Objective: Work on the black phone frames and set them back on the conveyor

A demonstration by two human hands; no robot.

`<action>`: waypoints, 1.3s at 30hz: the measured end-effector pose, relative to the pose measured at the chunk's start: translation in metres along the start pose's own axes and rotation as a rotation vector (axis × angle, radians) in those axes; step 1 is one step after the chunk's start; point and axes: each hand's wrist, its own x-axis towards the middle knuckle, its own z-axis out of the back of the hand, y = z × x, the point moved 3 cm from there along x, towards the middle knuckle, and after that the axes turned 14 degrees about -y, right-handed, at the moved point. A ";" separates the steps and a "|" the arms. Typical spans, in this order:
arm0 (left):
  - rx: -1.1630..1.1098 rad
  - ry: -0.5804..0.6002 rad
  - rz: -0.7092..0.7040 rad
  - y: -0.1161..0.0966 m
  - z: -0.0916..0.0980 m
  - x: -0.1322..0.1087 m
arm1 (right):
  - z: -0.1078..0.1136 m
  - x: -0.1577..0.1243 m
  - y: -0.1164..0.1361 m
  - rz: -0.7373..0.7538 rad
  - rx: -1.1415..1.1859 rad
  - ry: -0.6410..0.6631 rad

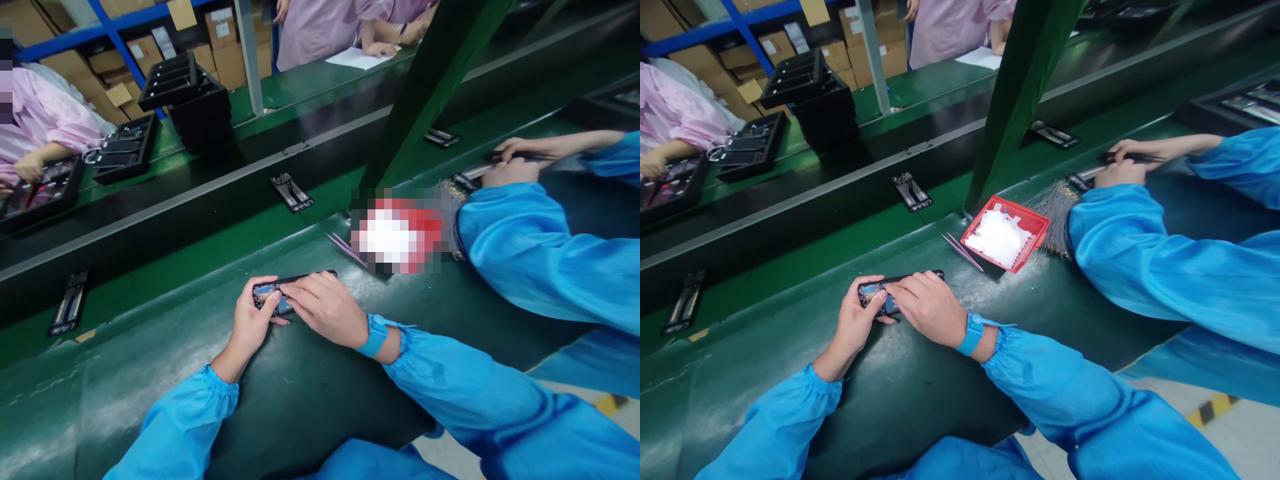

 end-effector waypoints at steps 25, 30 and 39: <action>0.158 -0.209 -0.242 -0.010 0.018 0.010 | -0.014 -0.003 -0.065 -0.580 0.190 -0.029; 0.174 -0.190 -0.269 -0.008 0.014 0.001 | -0.016 -0.005 -0.064 -0.658 0.273 -0.063; 0.331 -0.157 -0.376 0.003 0.003 -0.016 | -0.014 -0.002 -0.038 -0.655 0.236 -0.169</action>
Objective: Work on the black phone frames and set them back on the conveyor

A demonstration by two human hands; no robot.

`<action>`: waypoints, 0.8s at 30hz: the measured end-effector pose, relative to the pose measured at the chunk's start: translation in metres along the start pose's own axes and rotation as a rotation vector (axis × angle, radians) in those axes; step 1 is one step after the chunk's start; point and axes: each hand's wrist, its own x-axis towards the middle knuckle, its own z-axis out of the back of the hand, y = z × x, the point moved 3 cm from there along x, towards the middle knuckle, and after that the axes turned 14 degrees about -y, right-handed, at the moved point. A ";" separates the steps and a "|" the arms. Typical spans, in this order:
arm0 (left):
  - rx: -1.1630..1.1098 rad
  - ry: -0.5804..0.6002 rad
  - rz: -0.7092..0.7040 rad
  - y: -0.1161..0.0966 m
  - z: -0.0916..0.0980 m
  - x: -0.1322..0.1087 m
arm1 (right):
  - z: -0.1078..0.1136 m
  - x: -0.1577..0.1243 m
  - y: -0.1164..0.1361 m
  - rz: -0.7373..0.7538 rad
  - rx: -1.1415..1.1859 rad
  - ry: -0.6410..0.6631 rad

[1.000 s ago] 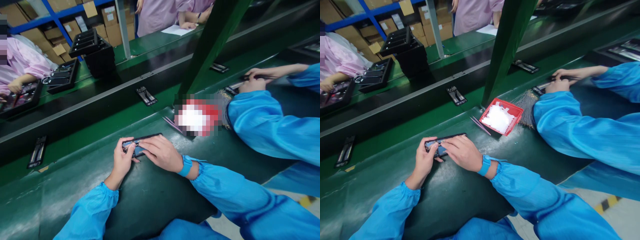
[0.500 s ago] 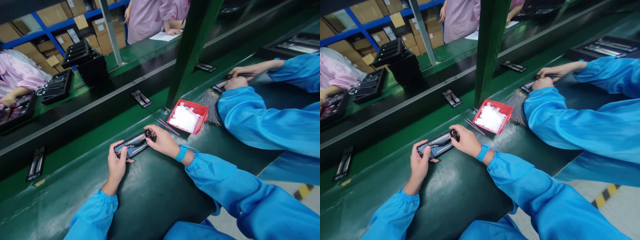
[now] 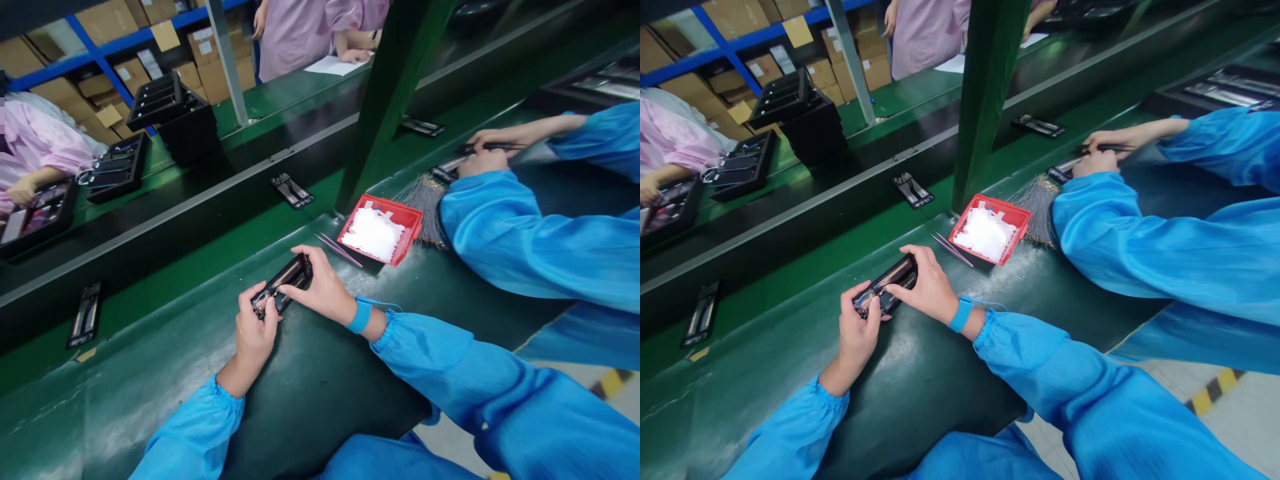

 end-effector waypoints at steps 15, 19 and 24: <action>0.043 -0.103 -0.098 0.000 -0.002 -0.004 | -0.008 -0.023 0.016 0.003 -0.126 0.034; -0.048 -0.092 0.033 0.001 0.000 0.004 | -0.005 -0.016 0.007 0.033 -0.119 0.056; -0.077 -0.109 0.158 -0.002 0.004 0.017 | 0.001 -0.006 0.006 0.236 -0.126 0.083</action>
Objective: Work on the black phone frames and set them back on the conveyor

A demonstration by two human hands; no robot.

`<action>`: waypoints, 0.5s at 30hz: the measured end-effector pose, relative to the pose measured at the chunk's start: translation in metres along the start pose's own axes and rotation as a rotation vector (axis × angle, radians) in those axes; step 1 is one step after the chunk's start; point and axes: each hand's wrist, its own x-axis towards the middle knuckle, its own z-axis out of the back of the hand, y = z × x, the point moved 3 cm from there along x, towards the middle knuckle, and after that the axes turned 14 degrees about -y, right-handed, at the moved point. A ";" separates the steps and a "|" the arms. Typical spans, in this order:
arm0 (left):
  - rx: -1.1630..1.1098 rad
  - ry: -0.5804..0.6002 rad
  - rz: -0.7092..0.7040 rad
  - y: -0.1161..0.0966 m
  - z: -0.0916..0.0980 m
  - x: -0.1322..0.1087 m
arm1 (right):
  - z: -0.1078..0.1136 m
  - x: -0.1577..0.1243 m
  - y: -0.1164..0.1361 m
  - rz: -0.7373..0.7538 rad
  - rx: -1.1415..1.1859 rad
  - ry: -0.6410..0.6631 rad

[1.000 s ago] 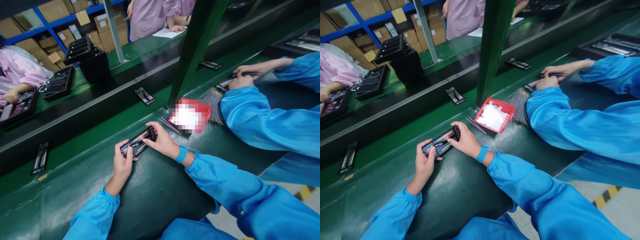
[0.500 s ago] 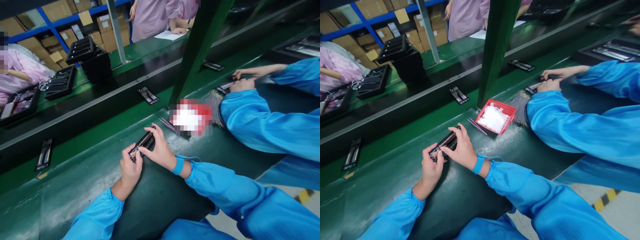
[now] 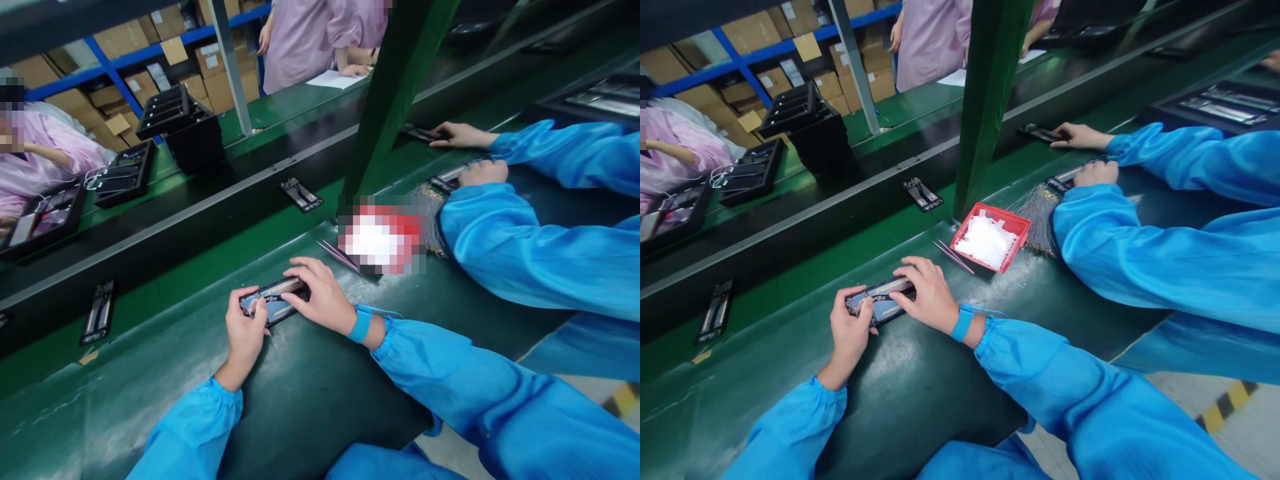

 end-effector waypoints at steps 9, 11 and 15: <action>-0.297 0.290 0.253 0.005 0.000 0.020 | -0.006 -0.001 -0.001 -0.008 0.018 0.210; -0.392 0.316 0.288 0.005 0.000 0.022 | -0.009 -0.005 -0.001 -0.170 0.134 0.209; -0.290 0.273 0.133 0.005 -0.002 0.018 | -0.014 -0.014 0.007 -0.249 0.300 0.328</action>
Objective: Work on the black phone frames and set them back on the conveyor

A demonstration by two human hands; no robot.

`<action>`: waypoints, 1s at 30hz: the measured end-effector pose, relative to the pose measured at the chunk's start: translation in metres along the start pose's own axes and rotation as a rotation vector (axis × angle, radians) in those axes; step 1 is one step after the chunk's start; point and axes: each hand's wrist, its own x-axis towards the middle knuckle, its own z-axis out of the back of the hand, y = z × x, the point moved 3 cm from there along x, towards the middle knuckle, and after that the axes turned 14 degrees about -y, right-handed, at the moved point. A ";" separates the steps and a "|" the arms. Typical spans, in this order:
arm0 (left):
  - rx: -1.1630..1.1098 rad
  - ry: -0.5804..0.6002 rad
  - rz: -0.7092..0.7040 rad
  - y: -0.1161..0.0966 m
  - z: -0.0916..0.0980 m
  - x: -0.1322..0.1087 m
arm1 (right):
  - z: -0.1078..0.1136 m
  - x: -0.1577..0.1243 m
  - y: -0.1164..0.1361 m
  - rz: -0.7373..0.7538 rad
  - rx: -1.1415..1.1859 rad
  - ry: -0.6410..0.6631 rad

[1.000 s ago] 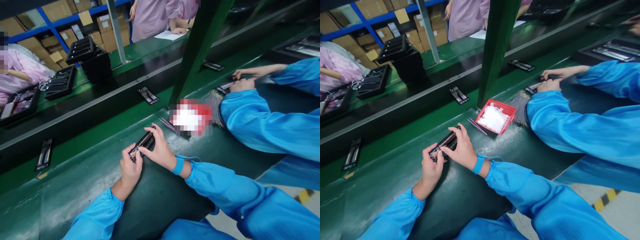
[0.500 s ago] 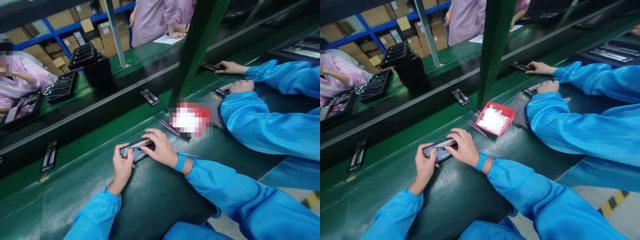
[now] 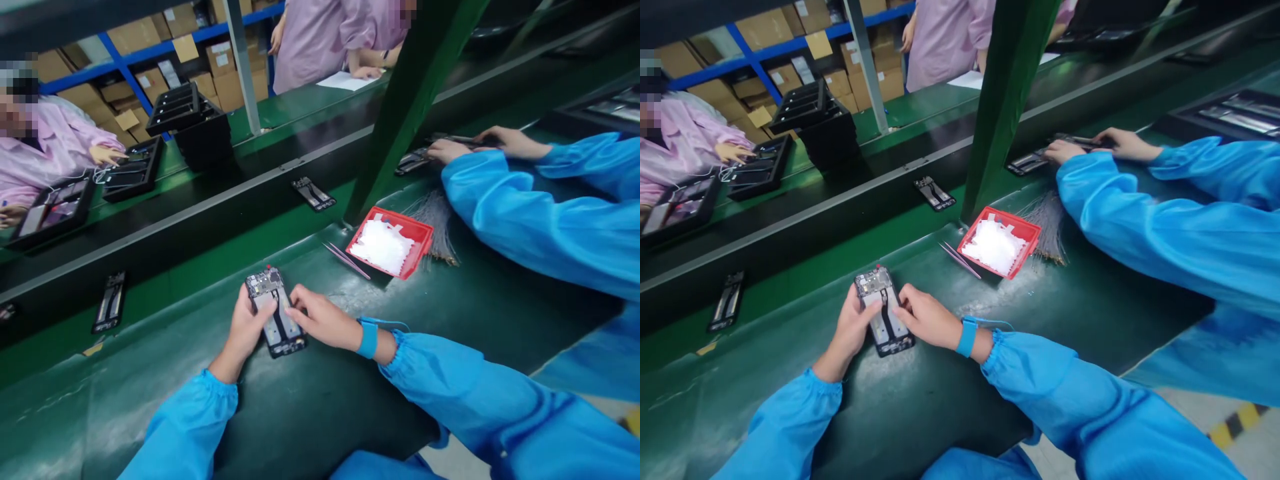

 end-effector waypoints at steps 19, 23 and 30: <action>0.211 0.059 -0.164 0.002 -0.020 -0.029 | -0.004 -0.003 -0.004 -0.181 0.365 -0.061; 0.113 0.027 -0.093 0.006 -0.019 -0.025 | -0.003 0.004 -0.006 -0.219 0.589 0.159; 0.018 -0.004 -0.048 0.010 -0.018 -0.022 | -0.007 0.004 -0.011 -0.242 0.679 0.125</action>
